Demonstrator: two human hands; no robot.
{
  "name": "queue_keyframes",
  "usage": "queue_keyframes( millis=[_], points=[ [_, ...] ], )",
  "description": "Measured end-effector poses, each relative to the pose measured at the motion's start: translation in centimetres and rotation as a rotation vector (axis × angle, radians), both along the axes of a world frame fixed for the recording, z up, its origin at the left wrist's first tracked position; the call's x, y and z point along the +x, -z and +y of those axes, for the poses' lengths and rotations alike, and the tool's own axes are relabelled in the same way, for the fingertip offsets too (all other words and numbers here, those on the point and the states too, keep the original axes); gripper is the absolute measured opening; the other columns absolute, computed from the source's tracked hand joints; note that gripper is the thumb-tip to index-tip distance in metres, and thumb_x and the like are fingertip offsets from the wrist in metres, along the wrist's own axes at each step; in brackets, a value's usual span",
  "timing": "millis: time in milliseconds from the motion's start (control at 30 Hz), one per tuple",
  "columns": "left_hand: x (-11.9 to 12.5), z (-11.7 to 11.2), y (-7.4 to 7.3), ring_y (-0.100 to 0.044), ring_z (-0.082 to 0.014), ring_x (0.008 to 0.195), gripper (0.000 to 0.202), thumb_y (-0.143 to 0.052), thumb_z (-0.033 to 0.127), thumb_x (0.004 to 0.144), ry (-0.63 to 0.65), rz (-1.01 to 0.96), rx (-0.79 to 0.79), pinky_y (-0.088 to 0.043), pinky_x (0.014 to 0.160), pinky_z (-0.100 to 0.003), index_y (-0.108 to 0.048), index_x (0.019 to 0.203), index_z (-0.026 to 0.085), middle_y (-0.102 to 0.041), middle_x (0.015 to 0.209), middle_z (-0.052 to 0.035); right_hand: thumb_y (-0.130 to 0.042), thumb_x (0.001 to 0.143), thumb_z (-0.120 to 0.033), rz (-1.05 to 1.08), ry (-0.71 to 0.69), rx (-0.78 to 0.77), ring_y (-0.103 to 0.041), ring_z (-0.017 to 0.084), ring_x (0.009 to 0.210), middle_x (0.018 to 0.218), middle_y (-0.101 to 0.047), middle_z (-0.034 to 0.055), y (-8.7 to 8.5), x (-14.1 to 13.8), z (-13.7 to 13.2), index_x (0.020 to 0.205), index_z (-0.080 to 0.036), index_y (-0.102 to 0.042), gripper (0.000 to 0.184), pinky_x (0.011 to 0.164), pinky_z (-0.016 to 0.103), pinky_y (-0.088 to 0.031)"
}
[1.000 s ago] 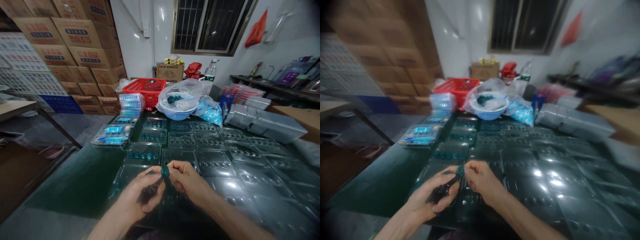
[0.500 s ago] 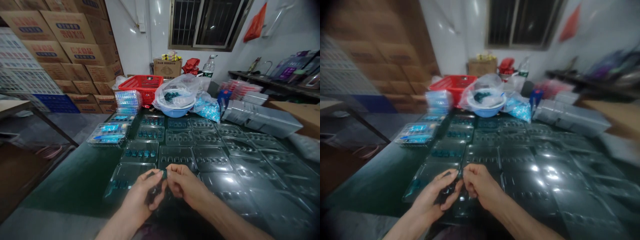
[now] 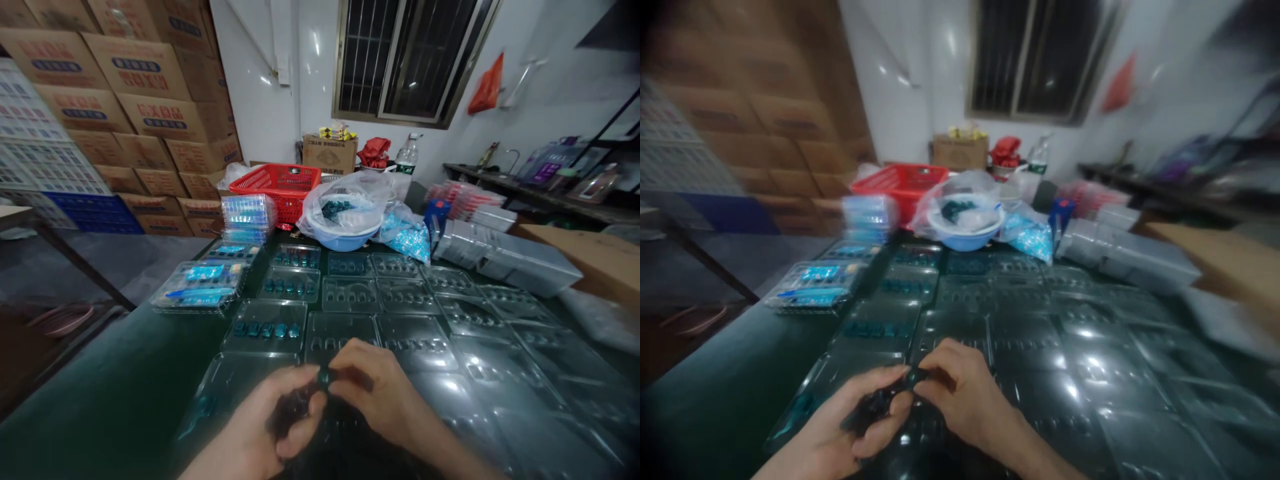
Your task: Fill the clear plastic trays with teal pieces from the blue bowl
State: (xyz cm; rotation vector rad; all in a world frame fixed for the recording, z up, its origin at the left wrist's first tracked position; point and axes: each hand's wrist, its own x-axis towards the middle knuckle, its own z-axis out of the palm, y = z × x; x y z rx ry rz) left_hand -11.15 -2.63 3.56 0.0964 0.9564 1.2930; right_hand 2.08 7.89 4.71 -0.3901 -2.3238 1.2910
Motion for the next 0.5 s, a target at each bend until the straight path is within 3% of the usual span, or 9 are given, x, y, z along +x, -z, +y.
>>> queue_keyframes(
  millis=[100,167,267,367,500],
  points=[
    [-0.7,0.4,0.0,-0.030,-0.0016,0.032,0.022,-0.050,0.034,0.075,0.006,-0.010,0.017,-0.009,0.031,-0.017,-0.055,0.078,0.012,-0.046,0.056,0.0005,-0.059,0.072,-0.020,-0.037,0.041,0.018,-0.051,0.011,0.062,0.068,-0.055,-0.0011,0.2,-0.7,2.8,0.073,-0.018,-0.061,0.003,0.054,0.020,-0.038],
    [-1.3,0.7,0.1,-0.031,-0.0018,0.034,0.027,-0.051,0.036,0.074,-0.054,0.013,0.004,-0.010,0.032,-0.016,-0.055,0.089,0.014,-0.047,0.058,0.0006,-0.057,0.074,-0.026,-0.044,0.175,0.095,-0.051,0.011,0.059,0.068,-0.056,-0.0003,0.8,-2.2,6.1,0.078,-0.017,-0.061,0.011,0.053,0.020,-0.039],
    [-2.3,0.9,0.1,-0.032,-0.0026,0.036,0.029,-0.051,0.039,0.073,-0.176,0.049,-0.056,-0.010,0.033,-0.016,-0.056,0.088,0.014,-0.047,0.061,-0.0005,-0.053,0.076,-0.029,-0.092,0.396,0.283,-0.053,0.012,0.060,0.070,-0.060,0.0026,2.1,-6.1,12.1,0.087,-0.014,-0.061,0.020,0.056,0.022,-0.041],
    [-3.2,0.7,-0.3,-0.035,-0.0048,0.039,0.030,-0.051,0.036,0.073,-0.263,0.074,-0.102,-0.014,0.032,-0.017,-0.057,0.090,0.012,-0.049,0.067,-0.0033,-0.054,0.074,-0.025,-0.145,0.442,0.360,-0.055,0.015,0.071,0.080,-0.062,0.0049,3.3,-10.4,17.3,0.086,-0.014,-0.063,0.018,0.065,0.025,-0.041],
    [-4.5,-0.1,-0.3,-0.040,-0.0084,0.045,0.031,-0.051,0.032,0.073,-0.314,0.063,-0.126,-0.021,0.032,-0.019,-0.057,0.096,0.012,-0.052,0.072,-0.0054,-0.054,0.077,-0.025,-0.277,0.471,0.442,-0.055,0.017,0.079,0.085,-0.061,0.0049,4.5,-13.2,21.1,0.089,-0.016,-0.061,0.017,0.072,0.030,-0.041]
  ],
)
